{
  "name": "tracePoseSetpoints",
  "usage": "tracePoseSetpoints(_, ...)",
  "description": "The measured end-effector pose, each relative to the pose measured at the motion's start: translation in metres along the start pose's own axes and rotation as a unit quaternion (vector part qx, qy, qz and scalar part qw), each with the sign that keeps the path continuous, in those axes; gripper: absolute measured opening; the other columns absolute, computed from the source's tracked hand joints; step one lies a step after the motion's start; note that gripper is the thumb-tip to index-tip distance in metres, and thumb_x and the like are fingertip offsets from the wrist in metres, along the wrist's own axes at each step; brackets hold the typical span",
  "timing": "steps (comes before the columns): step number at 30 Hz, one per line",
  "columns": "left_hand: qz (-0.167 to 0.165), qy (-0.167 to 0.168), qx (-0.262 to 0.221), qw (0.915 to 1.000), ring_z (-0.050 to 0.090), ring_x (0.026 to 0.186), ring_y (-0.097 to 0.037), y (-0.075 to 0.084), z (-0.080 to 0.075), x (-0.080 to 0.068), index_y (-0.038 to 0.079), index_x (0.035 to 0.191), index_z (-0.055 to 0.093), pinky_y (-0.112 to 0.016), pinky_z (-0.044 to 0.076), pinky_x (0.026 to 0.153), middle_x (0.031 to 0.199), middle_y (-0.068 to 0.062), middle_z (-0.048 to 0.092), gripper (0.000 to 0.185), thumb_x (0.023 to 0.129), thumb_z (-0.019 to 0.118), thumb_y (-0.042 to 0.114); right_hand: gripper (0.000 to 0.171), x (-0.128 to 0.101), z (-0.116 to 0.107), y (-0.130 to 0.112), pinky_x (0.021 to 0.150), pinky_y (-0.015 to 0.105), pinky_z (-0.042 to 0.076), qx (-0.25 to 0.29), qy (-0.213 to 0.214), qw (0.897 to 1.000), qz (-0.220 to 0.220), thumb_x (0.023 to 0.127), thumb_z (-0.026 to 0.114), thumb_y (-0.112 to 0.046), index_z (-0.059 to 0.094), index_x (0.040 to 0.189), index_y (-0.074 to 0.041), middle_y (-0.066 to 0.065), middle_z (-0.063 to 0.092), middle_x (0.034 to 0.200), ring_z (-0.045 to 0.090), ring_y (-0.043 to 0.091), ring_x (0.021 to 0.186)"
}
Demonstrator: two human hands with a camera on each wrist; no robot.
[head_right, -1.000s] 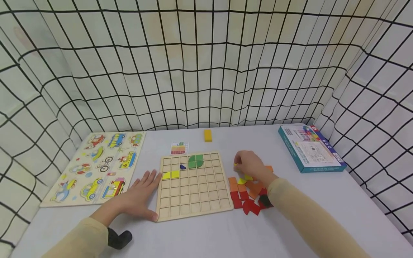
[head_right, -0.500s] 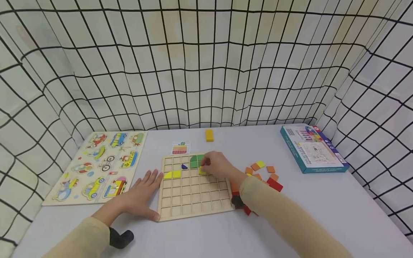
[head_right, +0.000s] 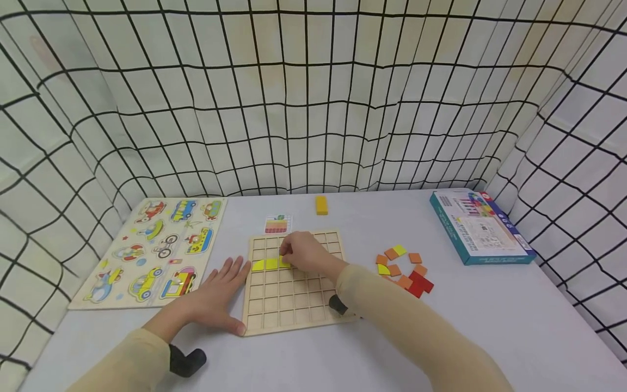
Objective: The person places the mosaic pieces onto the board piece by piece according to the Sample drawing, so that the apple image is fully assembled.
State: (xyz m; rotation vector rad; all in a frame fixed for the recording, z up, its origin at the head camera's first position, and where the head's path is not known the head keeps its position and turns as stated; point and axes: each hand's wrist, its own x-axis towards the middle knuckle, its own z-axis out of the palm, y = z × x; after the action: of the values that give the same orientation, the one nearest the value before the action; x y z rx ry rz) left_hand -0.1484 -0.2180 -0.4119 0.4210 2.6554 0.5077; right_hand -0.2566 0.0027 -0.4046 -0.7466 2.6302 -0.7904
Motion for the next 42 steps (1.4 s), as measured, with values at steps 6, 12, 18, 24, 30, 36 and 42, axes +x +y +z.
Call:
tracePoseSetpoints(6, -0.004, 0.001, 0.003, 1.0000, -0.003, 0.158, -0.048, 0.001, 0.000, 0.000, -0.002, 0.162, 0.014, -0.068, 0.003, 0.125, 0.170, -0.027, 0.003, 0.134, 0.067, 0.092, 0.052, 0.004, 0.000, 0.002, -0.001, 0.076, 0.026, 0.052, -0.027, 0.003, 1.000, 0.002, 0.094, 0.074, -0.010, 0.073, 0.091, -0.007, 0.002, 0.070, 0.088, 0.056, 0.015, 0.079)
tracePoseSetpoints(12, -0.003, 0.004, 0.006, 1.0000, -0.002, 0.157, -0.049, 0.000, 0.001, 0.001, -0.002, 0.162, 0.014, -0.069, 0.004, 0.125, 0.170, -0.028, 0.003, 0.135, 0.067, 0.092, 0.052, 0.005, 0.000, 0.005, -0.002, 0.076, 0.028, 0.054, -0.047, 0.008, 0.999, 0.002, 0.093, 0.075, -0.010, 0.074, 0.089, -0.008, 0.002, 0.071, 0.089, 0.057, 0.014, 0.078)
tracePoseSetpoints(18, -0.003, 0.002, 0.003, 1.0000, -0.002, 0.157, -0.049, 0.002, 0.002, 0.001, -0.002, 0.162, 0.015, -0.069, 0.004, 0.125, 0.170, -0.028, 0.004, 0.134, 0.067, 0.092, 0.051, 0.009, -0.004, 0.003, -0.001, 0.074, 0.027, 0.051, -0.041, 0.017, 0.999, -0.004, 0.093, 0.075, -0.010, 0.072, 0.085, -0.010, 0.001, 0.069, 0.085, 0.056, 0.013, 0.077)
tracePoseSetpoints(24, -0.008, 0.004, 0.011, 0.9999, -0.001, 0.157, -0.049, 0.003, 0.002, 0.001, -0.002, 0.162, 0.016, -0.069, 0.005, 0.125, 0.170, -0.027, 0.005, 0.134, 0.066, 0.093, 0.051, 0.003, -0.018, -0.015, 0.010, 0.076, 0.028, 0.054, -0.019, 0.029, 0.999, -0.002, 0.093, 0.074, -0.008, 0.073, 0.090, -0.008, 0.002, 0.071, 0.089, 0.059, 0.013, 0.080)
tracePoseSetpoints(30, -0.006, -0.003, 0.012, 0.9999, -0.002, 0.157, -0.049, 0.003, 0.000, 0.002, -0.003, 0.162, 0.014, -0.069, 0.004, 0.125, 0.170, -0.028, 0.003, 0.134, 0.067, 0.092, 0.051, 0.009, -0.044, -0.050, 0.045, 0.075, 0.028, 0.054, 0.008, 0.049, 0.999, 0.018, 0.095, 0.071, -0.009, 0.072, 0.104, -0.005, 0.006, 0.072, 0.098, 0.063, 0.016, 0.086)
tracePoseSetpoints(36, -0.004, -0.006, 0.015, 0.9999, -0.002, 0.157, -0.050, 0.003, 0.000, 0.004, -0.003, 0.162, 0.014, -0.069, 0.004, 0.125, 0.170, -0.028, 0.003, 0.133, 0.068, 0.092, 0.051, 0.016, -0.072, -0.080, 0.086, 0.078, 0.031, 0.054, -0.002, 0.076, 0.996, 0.054, 0.096, 0.071, -0.008, 0.071, 0.110, -0.002, 0.010, 0.070, 0.101, 0.061, 0.022, 0.089)
tracePoseSetpoints(42, -0.006, -0.004, 0.009, 0.9999, -0.002, 0.157, -0.050, 0.002, 0.000, 0.002, -0.004, 0.162, 0.014, -0.069, 0.004, 0.125, 0.170, -0.029, 0.003, 0.134, 0.067, 0.092, 0.051, 0.020, -0.093, -0.095, 0.118, 0.079, 0.029, 0.057, -0.008, 0.067, 0.992, 0.102, 0.096, 0.070, -0.009, 0.071, 0.116, -0.004, 0.010, 0.069, 0.102, 0.060, 0.022, 0.091)
